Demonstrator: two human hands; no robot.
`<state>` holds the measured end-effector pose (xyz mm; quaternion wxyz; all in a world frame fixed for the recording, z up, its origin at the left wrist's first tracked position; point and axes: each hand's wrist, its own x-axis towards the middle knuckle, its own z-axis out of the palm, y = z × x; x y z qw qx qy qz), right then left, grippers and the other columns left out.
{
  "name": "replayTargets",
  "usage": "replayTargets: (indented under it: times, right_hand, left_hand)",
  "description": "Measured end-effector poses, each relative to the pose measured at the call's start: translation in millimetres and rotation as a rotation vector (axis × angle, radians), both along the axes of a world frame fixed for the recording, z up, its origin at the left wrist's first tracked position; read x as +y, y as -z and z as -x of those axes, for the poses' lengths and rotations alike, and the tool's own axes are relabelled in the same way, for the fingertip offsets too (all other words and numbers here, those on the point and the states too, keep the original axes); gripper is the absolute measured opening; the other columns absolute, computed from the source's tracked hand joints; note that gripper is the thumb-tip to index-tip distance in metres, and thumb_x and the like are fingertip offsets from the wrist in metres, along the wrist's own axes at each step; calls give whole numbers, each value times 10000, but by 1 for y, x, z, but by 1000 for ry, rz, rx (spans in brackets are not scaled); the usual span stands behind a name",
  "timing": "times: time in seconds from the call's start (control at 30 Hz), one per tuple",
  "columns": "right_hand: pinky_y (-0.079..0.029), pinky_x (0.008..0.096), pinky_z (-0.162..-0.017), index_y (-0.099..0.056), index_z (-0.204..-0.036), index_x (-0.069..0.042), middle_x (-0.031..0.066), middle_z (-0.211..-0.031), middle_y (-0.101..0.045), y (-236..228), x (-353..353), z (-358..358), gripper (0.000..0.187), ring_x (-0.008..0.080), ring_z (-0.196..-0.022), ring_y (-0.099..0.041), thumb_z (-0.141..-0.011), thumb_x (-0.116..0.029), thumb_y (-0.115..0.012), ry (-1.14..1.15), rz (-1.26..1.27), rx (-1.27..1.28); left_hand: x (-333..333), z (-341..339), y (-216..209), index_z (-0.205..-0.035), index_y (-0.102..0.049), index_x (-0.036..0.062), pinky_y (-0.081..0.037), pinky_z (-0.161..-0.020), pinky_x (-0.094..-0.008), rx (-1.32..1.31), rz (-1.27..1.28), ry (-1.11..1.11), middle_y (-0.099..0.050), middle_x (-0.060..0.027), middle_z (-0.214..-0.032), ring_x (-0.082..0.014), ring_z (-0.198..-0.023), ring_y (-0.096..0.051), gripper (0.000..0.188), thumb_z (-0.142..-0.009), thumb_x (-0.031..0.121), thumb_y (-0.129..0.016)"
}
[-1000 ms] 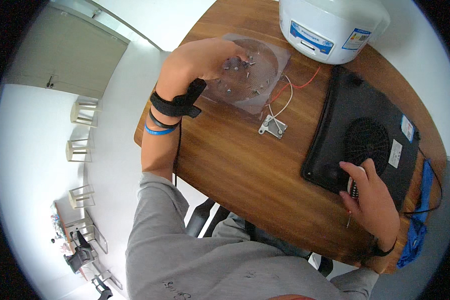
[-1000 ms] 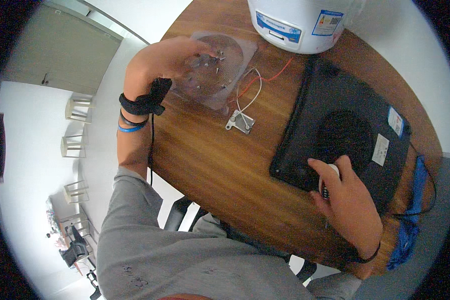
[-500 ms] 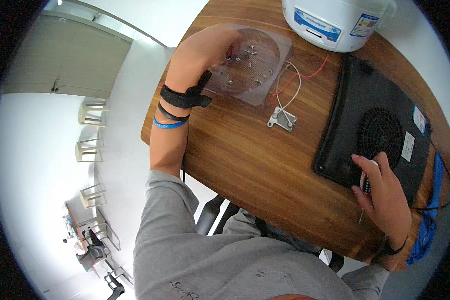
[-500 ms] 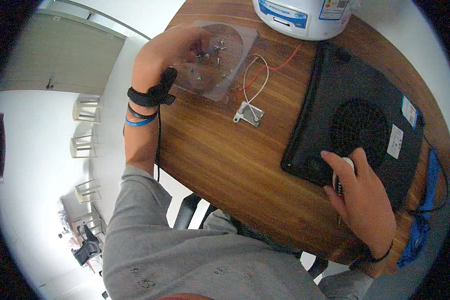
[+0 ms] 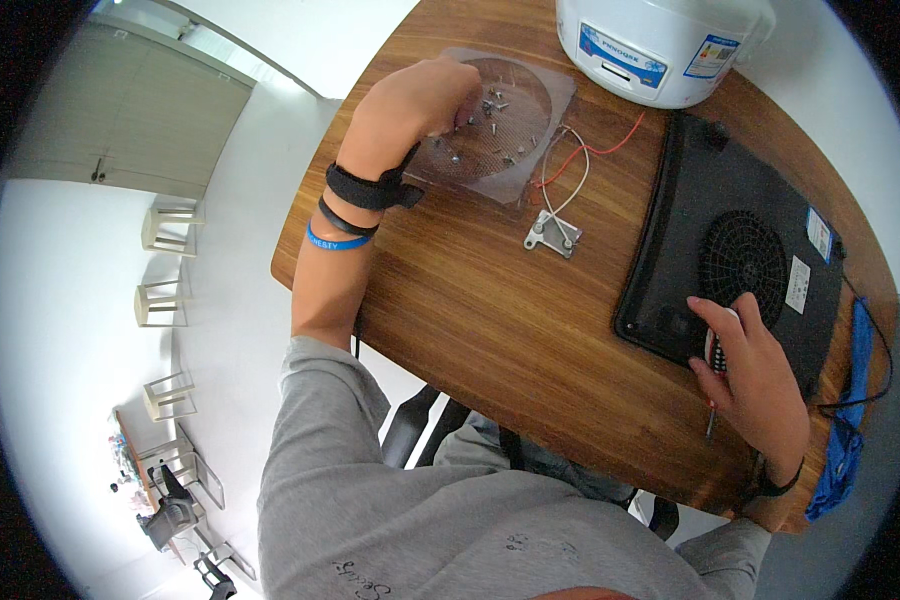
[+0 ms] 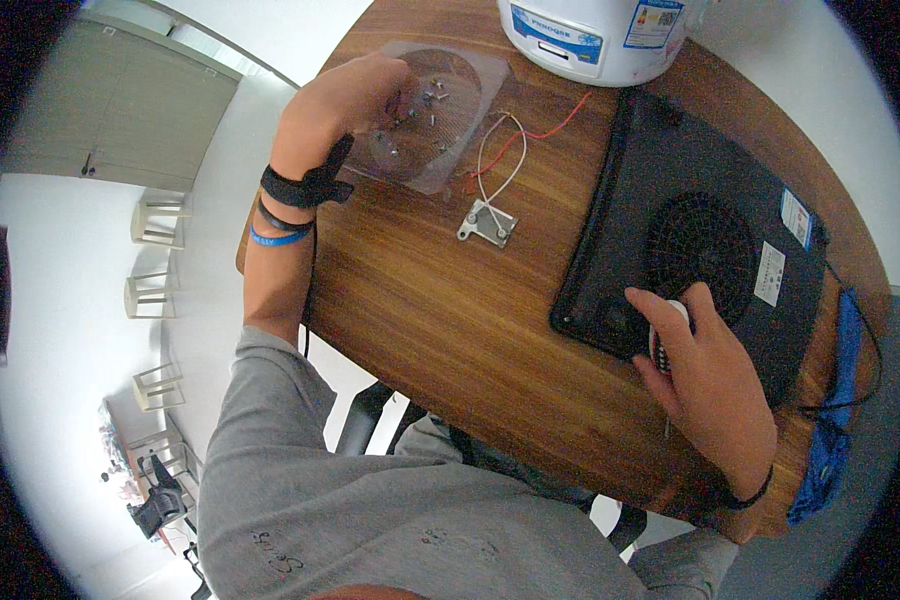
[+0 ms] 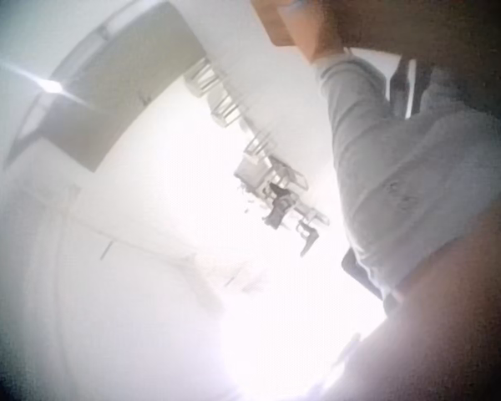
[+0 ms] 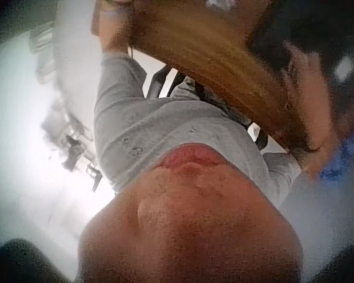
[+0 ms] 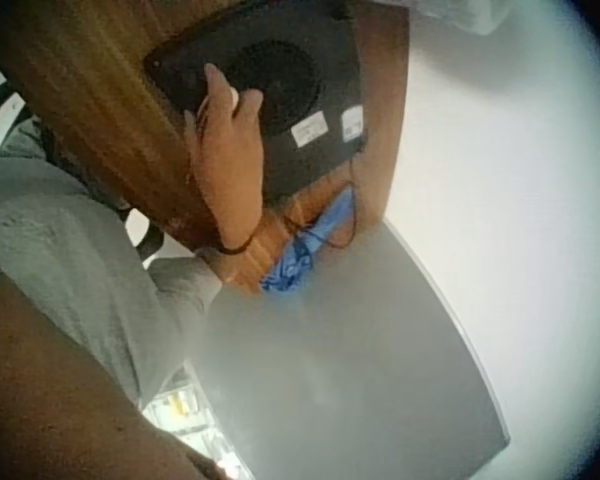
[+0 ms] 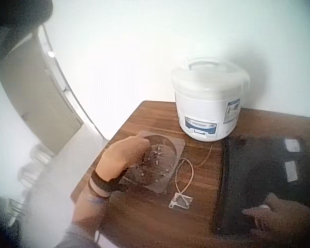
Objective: The person assembles a portable induction cooktop by placing the top panel onto the base, flipping the unit, and securing it with screws using a screwdriver. They handle screws from a plastic tray and tighten them into the bottom casing.
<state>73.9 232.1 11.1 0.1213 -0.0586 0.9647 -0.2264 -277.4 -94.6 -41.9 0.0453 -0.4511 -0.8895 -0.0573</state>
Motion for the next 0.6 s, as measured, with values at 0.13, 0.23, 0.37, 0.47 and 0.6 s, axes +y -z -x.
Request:
replayTargets:
  times: [0.13, 0.23, 0.37, 0.47, 0.6]
  right_hand:
    - [-581, 523, -874, -524, -1559, -158, 218, -1175, -516, 2, -1, -1, 719, 465, -1009, -660, -914, -24, -810, -1, -16, 9]
    - [-583, 521, -870, -529, -1556, -159, 217, -1171, -520, 3, 0, -3, 700, 462, -1006, -661, -924, -42, -805, 1, -17, 22]
    - [-588, 514, -872, -540, -1550, -153, 216, -1161, -526, 1, -1, 2, 667, 454, -1002, -662, -939, -73, -796, -27, -6, 23]
    - [-592, 507, -875, -548, -1546, -151, 212, -1154, -529, 0, -1, 4, 649, 448, -1000, -660, -947, -89, -793, -25, -9, 17]
    - [-594, 500, -862, -557, -1540, -152, 207, -1149, -534, 3, 0, 3, 638, 443, -986, -661, -951, -106, -797, -11, -32, -7]
  left_hand:
    - [-3, -1, -11, -927, -751, 70, -567, -705, -433, -127, 6, -19, -743, -174, -929, -363, -841, -730, 79, -906, 118, -692]
    - [7, -6, -18, -1020, -773, 90, -572, -730, -402, -31, 180, -39, -736, -163, -963, -345, -848, -727, 142, -930, 113, -665]
    - [-18, -31, -13, -996, -695, 61, -544, -729, -443, -6, -380, 178, -651, -180, -909, -407, -876, -678, 105, -895, 78, -674]
    - [-17, -38, -18, -1039, -661, 82, -533, -760, -452, 9, -380, 187, -641, -151, -935, -389, -919, -674, 143, -897, 80, -680]
    - [-9, -32, -16, -1062, -679, 80, -551, -785, -456, -100, -374, 155, -688, -176, -971, -391, -932, -687, 152, -911, 59, -683]
